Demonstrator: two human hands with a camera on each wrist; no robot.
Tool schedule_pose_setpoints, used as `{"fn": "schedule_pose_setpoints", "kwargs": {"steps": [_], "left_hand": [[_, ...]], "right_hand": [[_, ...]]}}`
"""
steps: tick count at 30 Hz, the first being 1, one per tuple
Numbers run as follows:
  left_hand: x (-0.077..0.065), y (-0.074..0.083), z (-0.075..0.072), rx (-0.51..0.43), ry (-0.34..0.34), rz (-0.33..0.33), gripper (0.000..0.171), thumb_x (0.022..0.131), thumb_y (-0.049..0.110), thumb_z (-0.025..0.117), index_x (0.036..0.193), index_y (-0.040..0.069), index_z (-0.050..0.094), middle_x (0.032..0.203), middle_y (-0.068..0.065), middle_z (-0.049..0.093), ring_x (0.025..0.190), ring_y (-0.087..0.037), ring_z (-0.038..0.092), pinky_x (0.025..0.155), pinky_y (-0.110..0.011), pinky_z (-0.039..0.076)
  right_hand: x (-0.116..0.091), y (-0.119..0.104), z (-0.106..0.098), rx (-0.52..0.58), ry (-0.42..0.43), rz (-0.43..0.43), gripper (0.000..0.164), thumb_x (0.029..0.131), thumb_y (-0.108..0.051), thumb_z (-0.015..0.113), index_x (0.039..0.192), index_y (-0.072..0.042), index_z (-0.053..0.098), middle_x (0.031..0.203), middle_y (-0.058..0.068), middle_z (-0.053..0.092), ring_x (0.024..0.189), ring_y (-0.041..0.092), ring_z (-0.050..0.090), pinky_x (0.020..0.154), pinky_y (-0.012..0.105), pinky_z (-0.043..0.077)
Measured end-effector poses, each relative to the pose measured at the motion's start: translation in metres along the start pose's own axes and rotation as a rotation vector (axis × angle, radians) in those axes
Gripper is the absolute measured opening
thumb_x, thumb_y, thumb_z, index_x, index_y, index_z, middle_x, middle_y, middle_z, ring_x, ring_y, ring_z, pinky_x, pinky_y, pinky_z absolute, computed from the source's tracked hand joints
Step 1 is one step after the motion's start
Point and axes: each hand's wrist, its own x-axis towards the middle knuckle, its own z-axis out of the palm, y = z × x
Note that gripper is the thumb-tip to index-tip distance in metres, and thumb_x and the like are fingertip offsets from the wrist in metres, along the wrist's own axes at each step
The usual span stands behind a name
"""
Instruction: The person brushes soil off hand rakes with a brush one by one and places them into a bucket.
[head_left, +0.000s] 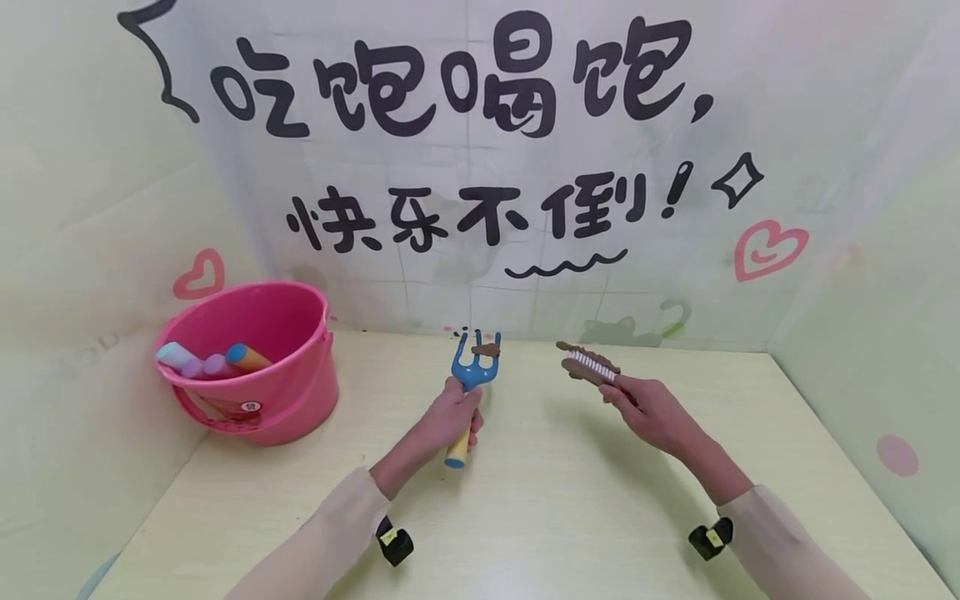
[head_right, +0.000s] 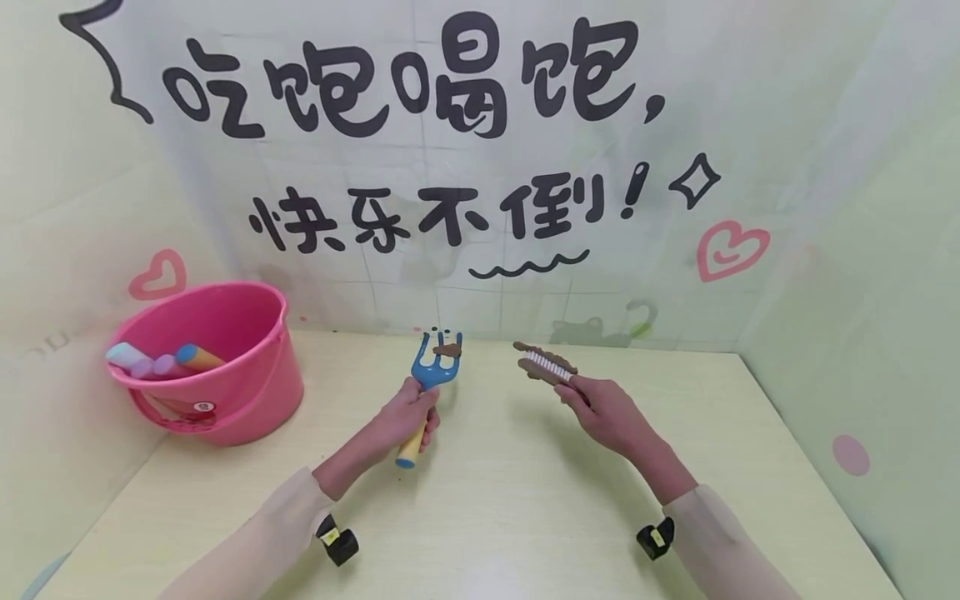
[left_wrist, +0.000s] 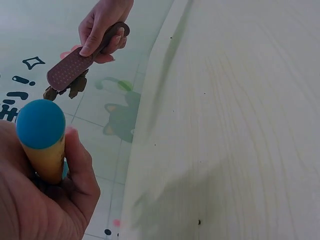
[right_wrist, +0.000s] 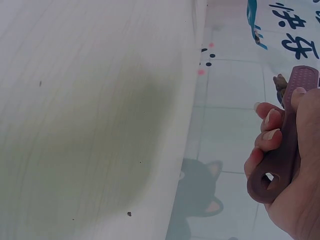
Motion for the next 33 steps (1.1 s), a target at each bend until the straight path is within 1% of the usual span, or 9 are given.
{"fn": "schedule_pose_setpoints", "kwargs": {"steps": [5,10,14,21,27,33], "left_hand": [[-0.005,0.000,-0.004,0.013,0.012,0.012,0.031,0.102,0.026,0.036,0.114,-0.002,0.029,0.068,-0.010,0.054,0.049,-0.017,0.050,0.050,-0.028,0.047],[-0.009,-0.001,-0.003,0.025,0.005,0.029,0.029,0.102,0.023,0.036,0.112,-0.003,0.031,0.067,-0.011,0.057,0.049,-0.018,0.050,0.049,-0.028,0.045],[-0.010,-0.002,-0.003,0.044,0.017,0.040,0.026,0.102,0.022,0.036,0.109,-0.003,0.032,0.066,-0.011,0.058,0.049,-0.017,0.050,0.049,-0.028,0.045],[-0.010,-0.007,-0.002,0.043,0.020,0.018,0.025,0.102,0.021,0.036,0.112,-0.002,0.032,0.068,-0.011,0.060,0.050,-0.018,0.051,0.050,-0.028,0.043],[-0.012,-0.009,-0.001,0.034,0.015,0.019,0.024,0.102,0.021,0.036,0.112,-0.001,0.032,0.069,-0.011,0.061,0.051,-0.018,0.051,0.051,-0.028,0.043],[-0.014,-0.009,0.000,0.039,0.019,0.015,0.027,0.102,0.022,0.036,0.114,-0.001,0.031,0.069,-0.010,0.062,0.051,-0.018,0.052,0.051,-0.028,0.043]], "right_hand": [[0.000,-0.001,0.000,0.009,0.003,0.004,0.019,0.097,-0.028,0.052,0.090,-0.014,0.063,0.066,-0.007,0.052,0.048,0.007,0.041,0.042,0.026,0.036],[0.001,0.000,0.003,0.028,-0.009,-0.001,0.016,0.096,-0.026,0.053,0.093,-0.014,0.063,0.066,-0.005,0.050,0.050,0.008,0.042,0.044,0.026,0.036],[0.003,0.000,0.005,0.035,-0.013,-0.013,0.016,0.096,-0.024,0.054,0.094,-0.011,0.062,0.066,-0.002,0.050,0.051,0.008,0.042,0.045,0.026,0.037],[0.006,-0.002,0.009,0.027,0.008,-0.055,0.013,0.096,-0.021,0.054,0.089,-0.012,0.059,0.061,-0.007,0.045,0.047,0.007,0.041,0.042,0.026,0.036],[0.008,-0.005,0.012,0.047,-0.002,-0.048,0.013,0.097,-0.020,0.053,0.093,-0.010,0.060,0.062,-0.006,0.046,0.047,0.007,0.041,0.041,0.025,0.036],[0.011,-0.011,0.015,0.037,-0.001,-0.060,0.014,0.096,-0.021,0.053,0.094,-0.009,0.060,0.063,-0.006,0.048,0.048,0.007,0.042,0.042,0.025,0.037]]}}
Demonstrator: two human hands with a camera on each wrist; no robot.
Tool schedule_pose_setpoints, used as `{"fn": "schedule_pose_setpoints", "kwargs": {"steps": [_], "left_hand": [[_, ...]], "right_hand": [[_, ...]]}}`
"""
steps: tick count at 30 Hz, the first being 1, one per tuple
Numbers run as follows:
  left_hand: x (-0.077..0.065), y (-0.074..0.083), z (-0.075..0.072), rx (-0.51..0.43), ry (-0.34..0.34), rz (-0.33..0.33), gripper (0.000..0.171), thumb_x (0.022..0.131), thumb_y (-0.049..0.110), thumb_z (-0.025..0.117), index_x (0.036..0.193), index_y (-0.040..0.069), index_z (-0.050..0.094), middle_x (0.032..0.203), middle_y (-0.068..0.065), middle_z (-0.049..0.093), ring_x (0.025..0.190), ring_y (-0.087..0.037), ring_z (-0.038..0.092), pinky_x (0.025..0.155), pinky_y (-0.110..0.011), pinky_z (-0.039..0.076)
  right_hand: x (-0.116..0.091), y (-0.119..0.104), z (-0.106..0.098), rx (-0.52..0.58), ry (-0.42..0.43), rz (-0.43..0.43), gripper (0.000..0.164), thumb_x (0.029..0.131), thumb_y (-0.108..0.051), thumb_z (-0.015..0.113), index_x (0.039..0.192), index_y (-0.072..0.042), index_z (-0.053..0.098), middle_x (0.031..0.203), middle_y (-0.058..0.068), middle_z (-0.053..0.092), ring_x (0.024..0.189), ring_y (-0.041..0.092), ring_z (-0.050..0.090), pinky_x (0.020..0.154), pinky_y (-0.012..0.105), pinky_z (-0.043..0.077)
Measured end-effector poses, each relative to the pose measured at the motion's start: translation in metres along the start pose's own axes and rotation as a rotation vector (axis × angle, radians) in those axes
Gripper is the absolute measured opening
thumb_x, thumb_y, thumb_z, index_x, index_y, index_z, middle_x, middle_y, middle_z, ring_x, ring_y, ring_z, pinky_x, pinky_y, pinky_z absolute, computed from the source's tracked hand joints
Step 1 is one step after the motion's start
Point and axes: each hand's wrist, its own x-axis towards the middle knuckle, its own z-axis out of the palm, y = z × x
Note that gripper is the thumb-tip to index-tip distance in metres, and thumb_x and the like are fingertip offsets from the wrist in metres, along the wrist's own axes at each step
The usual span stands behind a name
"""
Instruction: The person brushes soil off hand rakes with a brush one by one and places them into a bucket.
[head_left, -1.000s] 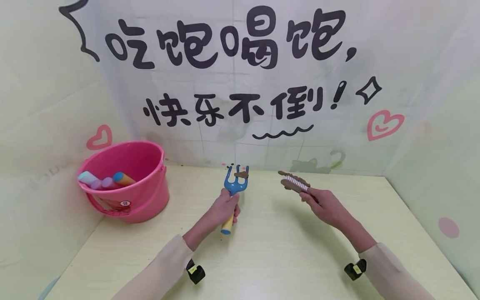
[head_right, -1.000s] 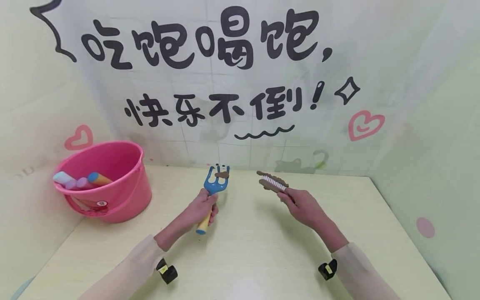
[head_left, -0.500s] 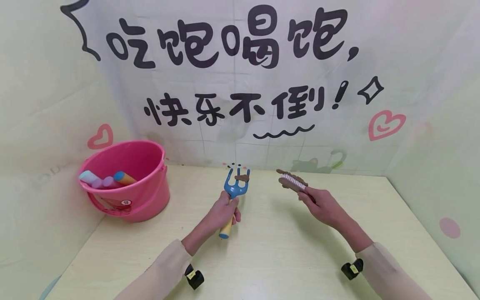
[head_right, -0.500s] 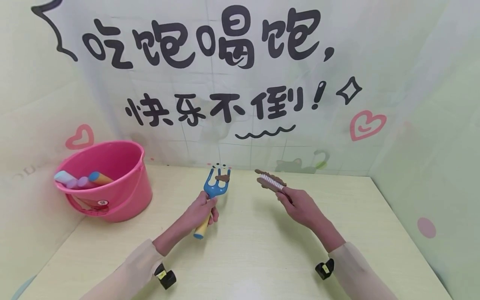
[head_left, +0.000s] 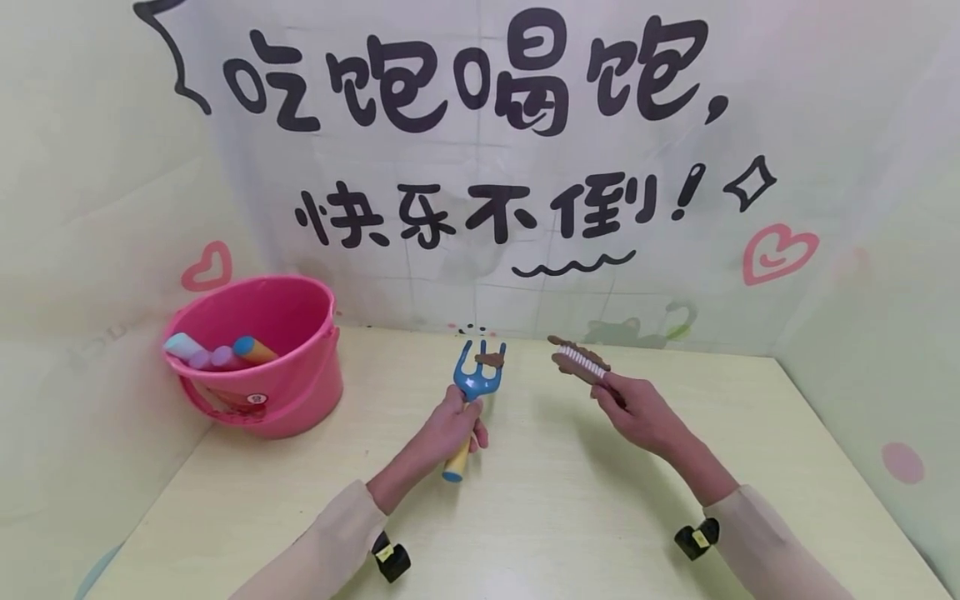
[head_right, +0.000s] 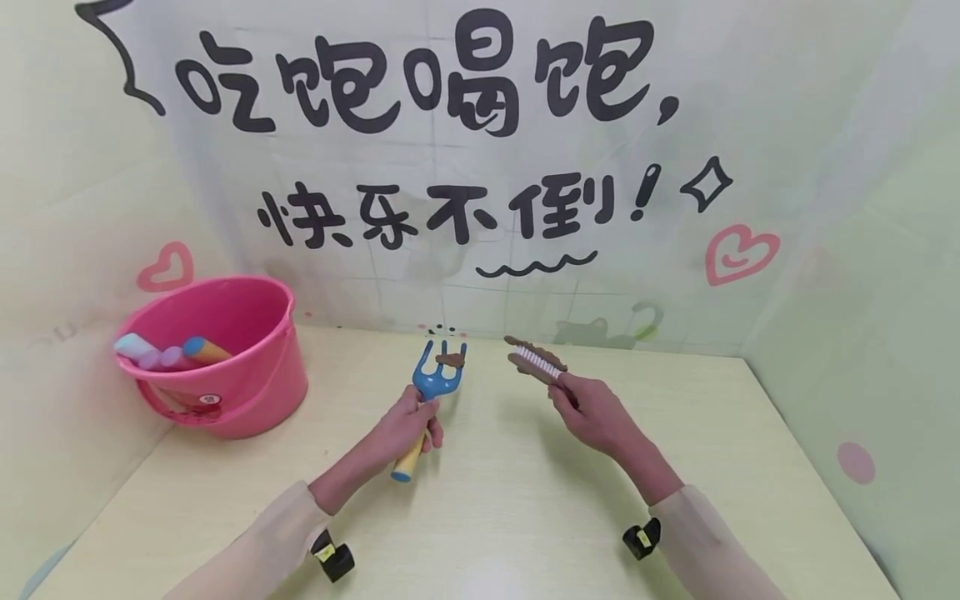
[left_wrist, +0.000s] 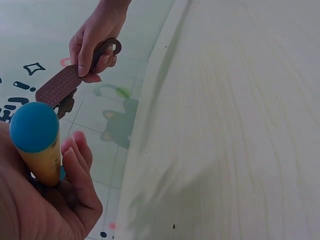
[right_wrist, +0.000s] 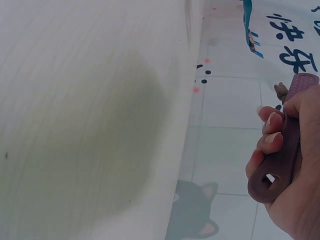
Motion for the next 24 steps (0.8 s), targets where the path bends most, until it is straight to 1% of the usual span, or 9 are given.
{"fn": "schedule_pose_setpoints", "kwargs": {"steps": [5,8,11,17,21,24], "left_hand": [[-0.001,0.000,0.002,0.004,-0.007,-0.009,0.028,0.102,0.023,0.036,0.115,-0.001,0.030,0.069,-0.010,0.062,0.051,-0.019,0.053,0.052,-0.029,0.043],[-0.002,-0.001,0.003,0.003,-0.005,-0.011,0.029,0.102,0.024,0.036,0.116,-0.001,0.030,0.069,-0.010,0.062,0.051,-0.019,0.054,0.053,-0.029,0.044],[-0.002,-0.003,0.003,0.002,-0.004,-0.011,0.031,0.102,0.024,0.037,0.117,-0.001,0.030,0.069,-0.010,0.062,0.052,-0.019,0.054,0.054,-0.030,0.044],[-0.005,-0.005,0.004,-0.008,-0.003,-0.011,0.032,0.102,0.024,0.037,0.119,-0.001,0.029,0.069,-0.011,0.062,0.052,-0.021,0.054,0.053,-0.029,0.045],[-0.008,-0.005,0.004,-0.024,-0.003,-0.004,0.035,0.102,0.027,0.039,0.121,-0.001,0.028,0.069,-0.011,0.062,0.052,-0.023,0.055,0.053,-0.029,0.045],[-0.011,-0.006,0.005,-0.027,-0.009,0.004,0.037,0.102,0.027,0.039,0.122,-0.001,0.028,0.069,-0.011,0.062,0.052,-0.024,0.055,0.054,-0.030,0.046]], "right_hand": [[0.003,-0.003,0.003,-0.002,0.001,-0.012,0.012,0.095,-0.019,0.055,0.092,-0.009,0.060,0.062,-0.007,0.046,0.048,0.007,0.041,0.043,0.026,0.037],[0.005,-0.005,0.005,-0.006,0.003,-0.024,0.009,0.094,-0.018,0.057,0.089,-0.011,0.058,0.062,-0.007,0.046,0.048,0.007,0.041,0.043,0.026,0.037],[0.007,-0.007,0.008,-0.011,0.005,-0.037,0.009,0.094,-0.018,0.057,0.087,-0.013,0.057,0.062,-0.007,0.046,0.049,0.006,0.041,0.044,0.025,0.037],[0.012,-0.012,0.011,-0.011,0.001,-0.044,0.011,0.095,-0.021,0.056,0.089,-0.012,0.059,0.063,-0.007,0.047,0.049,0.007,0.042,0.044,0.026,0.036],[0.017,-0.015,0.013,-0.020,-0.002,-0.050,0.009,0.095,-0.020,0.056,0.087,-0.016,0.057,0.062,-0.007,0.046,0.049,0.007,0.042,0.044,0.026,0.036],[0.020,-0.017,0.016,-0.022,-0.014,-0.051,0.010,0.096,-0.021,0.055,0.089,-0.014,0.059,0.062,-0.006,0.047,0.049,0.007,0.042,0.044,0.026,0.036]]}}
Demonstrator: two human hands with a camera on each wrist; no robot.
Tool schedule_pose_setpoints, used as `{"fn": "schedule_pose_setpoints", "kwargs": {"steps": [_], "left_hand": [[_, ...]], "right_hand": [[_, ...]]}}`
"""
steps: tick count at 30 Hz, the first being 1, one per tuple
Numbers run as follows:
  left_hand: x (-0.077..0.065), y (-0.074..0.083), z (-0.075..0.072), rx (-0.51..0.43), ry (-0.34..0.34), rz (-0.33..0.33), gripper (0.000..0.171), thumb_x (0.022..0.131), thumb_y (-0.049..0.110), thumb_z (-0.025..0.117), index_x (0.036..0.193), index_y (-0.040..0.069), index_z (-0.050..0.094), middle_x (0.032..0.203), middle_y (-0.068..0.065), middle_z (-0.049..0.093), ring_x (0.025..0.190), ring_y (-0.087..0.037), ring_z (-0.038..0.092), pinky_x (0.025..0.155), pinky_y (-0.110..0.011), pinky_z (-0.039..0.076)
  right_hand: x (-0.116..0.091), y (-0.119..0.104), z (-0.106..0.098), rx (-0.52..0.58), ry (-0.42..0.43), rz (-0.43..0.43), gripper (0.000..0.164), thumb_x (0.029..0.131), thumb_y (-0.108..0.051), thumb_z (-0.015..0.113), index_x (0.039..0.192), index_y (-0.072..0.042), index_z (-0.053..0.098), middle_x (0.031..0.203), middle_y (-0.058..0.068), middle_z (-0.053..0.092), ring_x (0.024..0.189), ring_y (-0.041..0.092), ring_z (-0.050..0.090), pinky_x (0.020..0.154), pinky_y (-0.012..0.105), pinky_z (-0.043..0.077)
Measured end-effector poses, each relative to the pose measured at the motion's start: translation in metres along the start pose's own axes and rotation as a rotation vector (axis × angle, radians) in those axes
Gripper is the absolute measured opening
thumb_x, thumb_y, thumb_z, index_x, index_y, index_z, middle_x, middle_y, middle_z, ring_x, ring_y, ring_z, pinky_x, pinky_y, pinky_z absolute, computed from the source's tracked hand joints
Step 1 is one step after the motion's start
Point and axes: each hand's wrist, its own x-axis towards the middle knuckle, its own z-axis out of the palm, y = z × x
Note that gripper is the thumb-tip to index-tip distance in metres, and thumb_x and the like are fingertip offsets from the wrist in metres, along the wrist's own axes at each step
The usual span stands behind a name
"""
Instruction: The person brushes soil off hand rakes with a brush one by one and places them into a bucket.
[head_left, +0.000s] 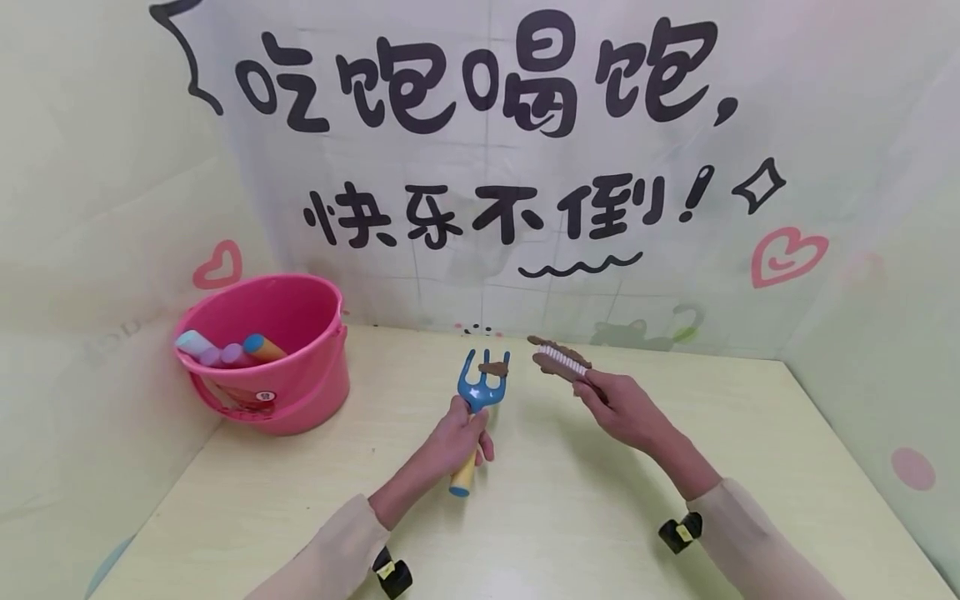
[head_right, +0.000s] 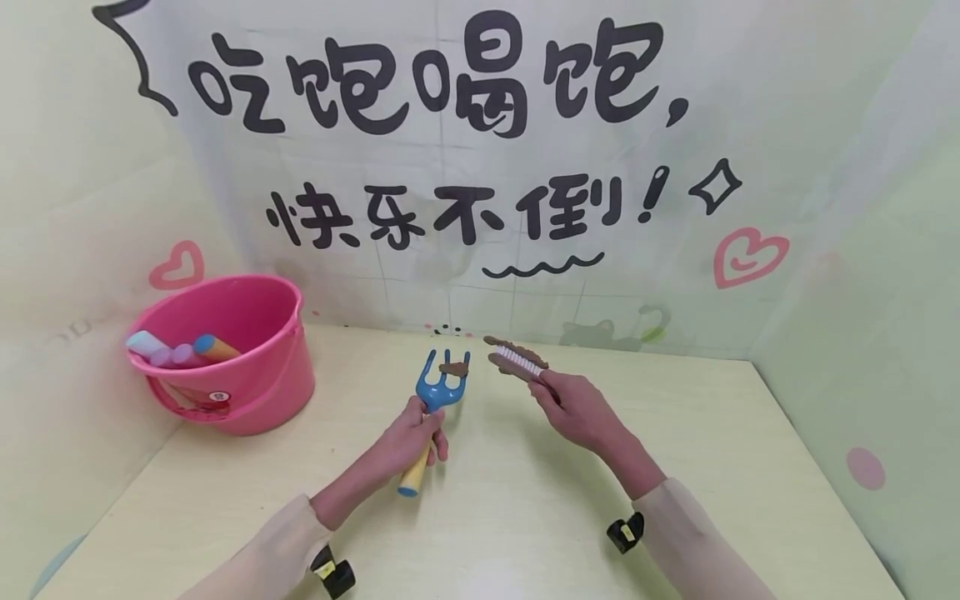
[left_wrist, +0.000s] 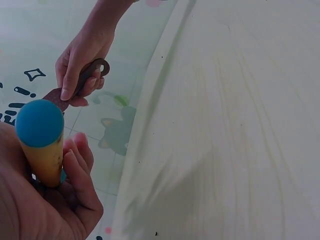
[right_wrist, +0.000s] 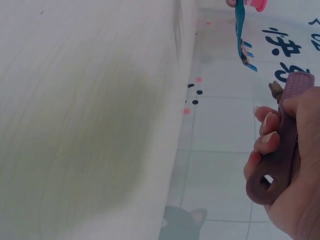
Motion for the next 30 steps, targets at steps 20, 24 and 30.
{"fn": "schedule_pose_setpoints", "kwargs": {"steps": [20,24,30], "left_hand": [[-0.006,-0.004,0.005,0.035,0.023,0.018,0.037,0.101,0.028,0.039,0.119,-0.002,0.028,0.067,-0.009,0.062,0.049,-0.019,0.054,0.053,-0.032,0.046],[-0.006,-0.006,0.007,0.030,0.018,0.030,0.037,0.101,0.028,0.039,0.119,-0.003,0.029,0.067,-0.009,0.062,0.049,-0.019,0.054,0.052,-0.032,0.046],[-0.004,-0.007,0.008,0.018,0.012,0.071,0.037,0.101,0.026,0.040,0.119,-0.004,0.029,0.066,-0.009,0.062,0.048,-0.019,0.054,0.050,-0.032,0.047]], "right_hand": [[0.027,-0.022,0.025,-0.088,-0.155,0.010,0.024,0.097,-0.034,0.050,0.088,-0.014,0.058,0.067,-0.008,0.050,0.057,0.009,0.045,0.051,0.028,0.039],[0.033,-0.027,0.033,-0.136,-0.188,0.011,0.031,0.097,-0.041,0.045,0.093,-0.013,0.060,0.073,-0.008,0.053,0.060,0.009,0.048,0.054,0.028,0.041],[0.039,-0.031,0.042,-0.232,-0.188,-0.028,0.020,0.096,-0.032,0.052,0.089,-0.015,0.058,0.071,-0.007,0.052,0.059,0.010,0.047,0.052,0.026,0.041]]}}
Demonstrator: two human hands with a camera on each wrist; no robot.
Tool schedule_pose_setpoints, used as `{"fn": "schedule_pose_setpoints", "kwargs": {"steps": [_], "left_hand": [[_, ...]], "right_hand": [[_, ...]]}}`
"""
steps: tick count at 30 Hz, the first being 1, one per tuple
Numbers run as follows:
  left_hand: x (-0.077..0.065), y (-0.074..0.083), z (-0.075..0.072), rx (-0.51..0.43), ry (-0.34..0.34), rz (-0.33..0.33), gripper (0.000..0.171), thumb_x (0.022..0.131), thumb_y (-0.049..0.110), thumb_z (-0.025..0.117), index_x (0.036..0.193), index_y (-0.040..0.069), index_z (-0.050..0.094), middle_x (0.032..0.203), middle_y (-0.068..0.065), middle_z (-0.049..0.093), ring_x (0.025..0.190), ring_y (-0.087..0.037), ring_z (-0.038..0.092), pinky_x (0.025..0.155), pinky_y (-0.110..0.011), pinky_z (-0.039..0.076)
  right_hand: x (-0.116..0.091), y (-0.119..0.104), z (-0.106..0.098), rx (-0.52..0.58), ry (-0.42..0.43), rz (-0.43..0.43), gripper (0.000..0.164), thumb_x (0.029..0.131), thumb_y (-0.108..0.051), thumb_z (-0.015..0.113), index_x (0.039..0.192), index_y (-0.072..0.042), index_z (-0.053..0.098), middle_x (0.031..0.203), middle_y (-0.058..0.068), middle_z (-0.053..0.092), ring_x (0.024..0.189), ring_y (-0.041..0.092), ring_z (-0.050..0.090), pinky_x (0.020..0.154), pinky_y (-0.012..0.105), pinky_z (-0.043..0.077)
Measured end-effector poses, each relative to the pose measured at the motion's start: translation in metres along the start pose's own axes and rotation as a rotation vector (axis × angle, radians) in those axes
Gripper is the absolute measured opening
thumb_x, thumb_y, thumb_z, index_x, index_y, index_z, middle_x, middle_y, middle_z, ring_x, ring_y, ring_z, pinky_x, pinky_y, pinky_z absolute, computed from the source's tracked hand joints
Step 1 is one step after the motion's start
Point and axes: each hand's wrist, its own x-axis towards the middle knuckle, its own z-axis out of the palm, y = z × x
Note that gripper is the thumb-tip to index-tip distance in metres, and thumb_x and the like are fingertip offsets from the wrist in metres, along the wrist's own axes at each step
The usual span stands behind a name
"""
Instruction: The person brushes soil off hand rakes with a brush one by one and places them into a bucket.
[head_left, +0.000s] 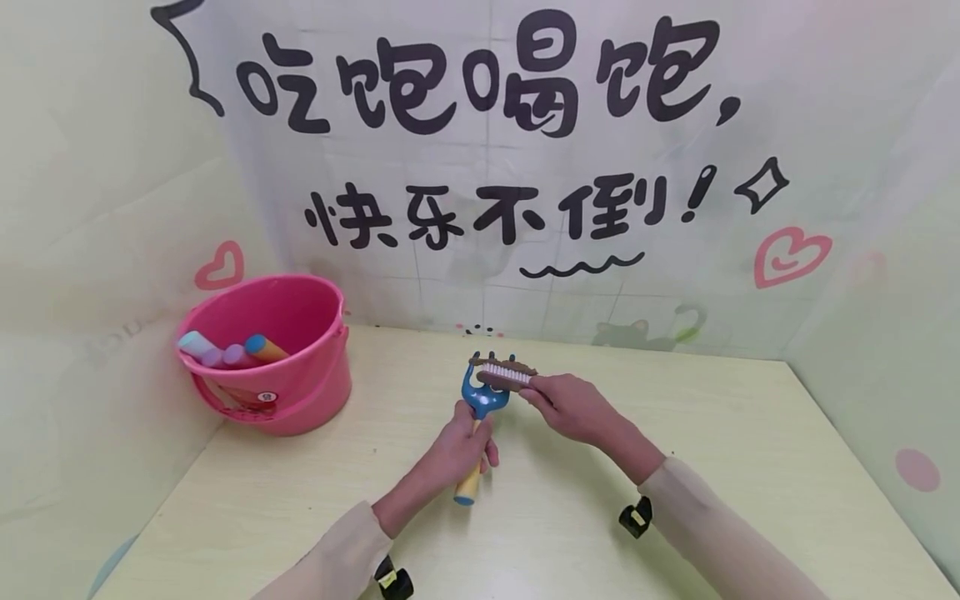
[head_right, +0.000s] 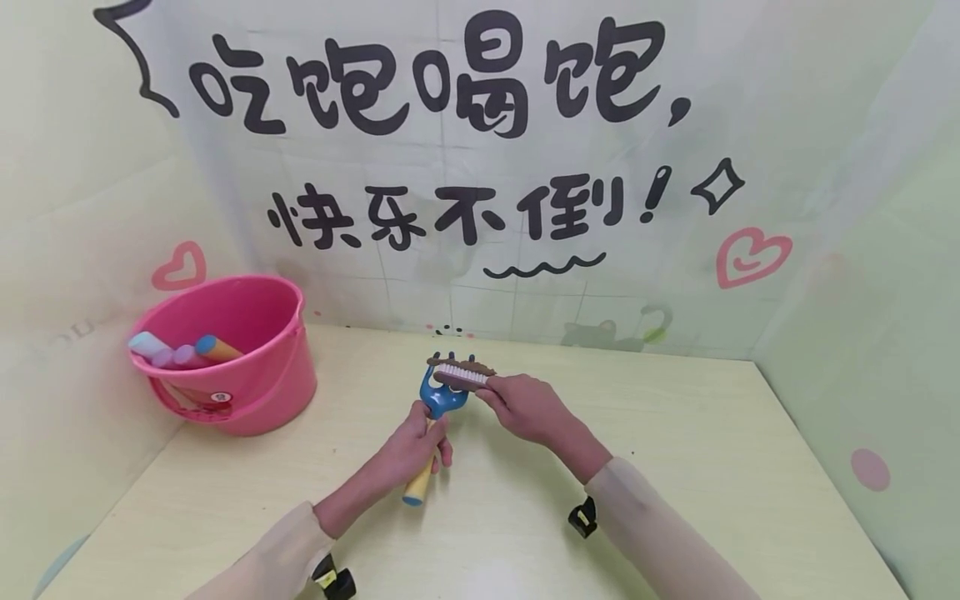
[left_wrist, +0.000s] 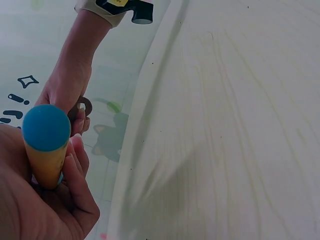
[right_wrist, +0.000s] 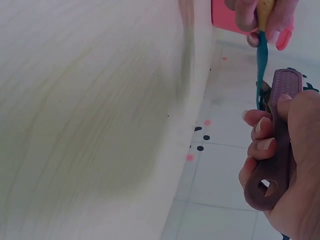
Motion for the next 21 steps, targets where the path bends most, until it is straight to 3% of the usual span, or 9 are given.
{"fn": "schedule_pose_setpoints", "kwargs": {"steps": [7,21], "left_hand": [[0.0027,0.0020,0.0045,0.009,0.005,0.061,0.030,0.101,0.019,0.040,0.117,-0.004,0.029,0.063,-0.009,0.059,0.047,-0.018,0.054,0.049,-0.033,0.048],[0.0018,-0.0005,0.0064,0.068,0.042,0.086,0.028,0.100,0.018,0.043,0.114,-0.003,0.030,0.061,-0.006,0.056,0.048,-0.017,0.055,0.049,-0.032,0.048]], "right_hand": [[0.0028,0.0014,0.0050,-0.062,0.010,0.013,0.021,0.096,-0.033,0.052,0.088,-0.015,0.058,0.072,-0.004,0.056,0.058,0.012,0.047,0.051,0.027,0.041],[0.0080,-0.0058,0.0057,-0.196,0.017,0.108,0.021,0.095,-0.034,0.052,0.090,-0.017,0.062,0.067,-0.001,0.056,0.052,0.014,0.046,0.043,0.032,0.041]]}}
